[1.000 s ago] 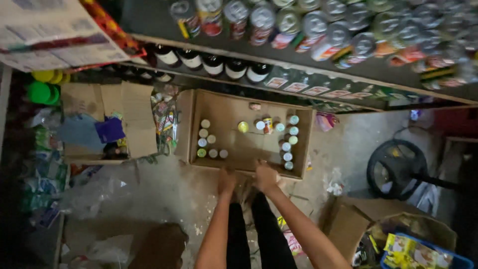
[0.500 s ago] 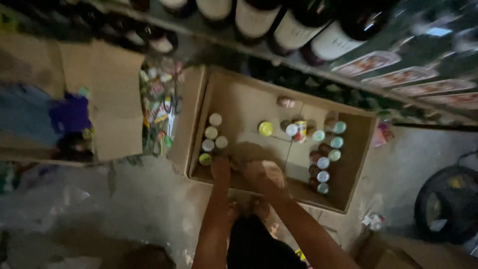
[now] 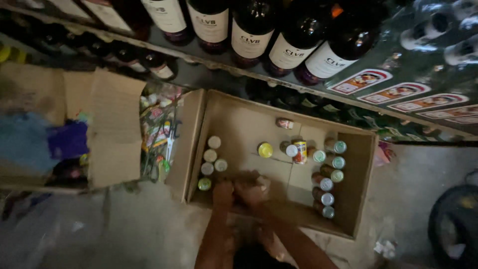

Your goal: Wiping canned goods with a cloth and organizing them on a shelf and in a box.

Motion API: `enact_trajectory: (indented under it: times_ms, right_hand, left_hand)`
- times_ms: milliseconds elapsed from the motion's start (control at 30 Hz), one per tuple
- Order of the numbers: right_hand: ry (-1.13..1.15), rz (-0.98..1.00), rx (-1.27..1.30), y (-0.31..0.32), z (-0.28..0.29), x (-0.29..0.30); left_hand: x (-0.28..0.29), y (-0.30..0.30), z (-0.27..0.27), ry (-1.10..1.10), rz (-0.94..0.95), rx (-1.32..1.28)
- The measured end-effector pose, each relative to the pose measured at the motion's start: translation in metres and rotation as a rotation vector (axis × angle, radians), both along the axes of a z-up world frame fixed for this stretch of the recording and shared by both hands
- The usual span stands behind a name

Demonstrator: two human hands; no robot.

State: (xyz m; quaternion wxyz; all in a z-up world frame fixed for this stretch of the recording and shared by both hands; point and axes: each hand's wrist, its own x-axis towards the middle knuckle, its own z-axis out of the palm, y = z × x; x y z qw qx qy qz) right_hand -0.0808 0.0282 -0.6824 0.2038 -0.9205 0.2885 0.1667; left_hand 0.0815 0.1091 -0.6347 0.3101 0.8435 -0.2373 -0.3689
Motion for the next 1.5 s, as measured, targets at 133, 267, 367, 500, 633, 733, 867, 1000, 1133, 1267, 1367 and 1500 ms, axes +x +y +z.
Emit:
enact_trajectory:
  times_ms: [133,267,367,500,633,733,867,1000,1133,1267,1367,1500]
  right_hand:
    - [-0.083,0.015,-0.047,-0.012,0.033,-0.009]
    - [-0.283,-0.132,-0.007,-0.035,0.154,-0.02]
    - [-0.438,-0.4,0.125,-0.053,0.287,-0.018]
    - [-0.264,-0.758,0.144,-0.061,0.434,-0.036]
    - [-0.874,-0.594,0.024,-0.08,0.505,-0.062]
    - [-0.859,-0.648,0.017,-0.09,0.592,-0.067]
    - [-0.785,-0.552,0.113,-0.116,0.669,-0.078]
    - [-0.813,-0.175,0.024,-0.142,0.718,-0.091]
    - [-0.694,-0.023,0.098,-0.143,0.784,-0.082]
    - [-0.866,0.04,0.248,-0.146,0.831,-0.076]
    - [-0.823,-0.046,0.28,-0.135,0.854,-0.073]
    - [-0.882,-0.101,0.23,-0.14,0.862,-0.069]
  left_hand:
    - [0.003,-0.01,0.081,-0.049,-0.038,-0.034]
    - [-0.017,-0.023,0.159,-0.088,-0.11,-0.087]
    - [-0.032,-0.049,0.241,-0.159,-0.071,-0.243]
    - [-0.058,-0.061,0.325,-0.219,0.121,-0.506]
    - [-0.072,-0.067,0.4,-0.295,0.222,-0.701]
    - [-0.077,-0.075,0.458,-0.144,0.282,-0.818]
    - [-0.063,-0.084,0.552,0.247,0.211,-0.647]
    - [-0.049,-0.081,0.583,-0.311,-0.361,-0.856]
    - [-0.054,-0.064,0.704,-0.301,-0.516,-0.921]
    - [-0.057,-0.083,0.736,-0.29,-0.786,-0.826]
    - [-0.064,-0.075,0.739,-0.198,-0.848,-0.853]
    - [-0.061,-0.09,0.742,-0.233,-0.837,-0.948]
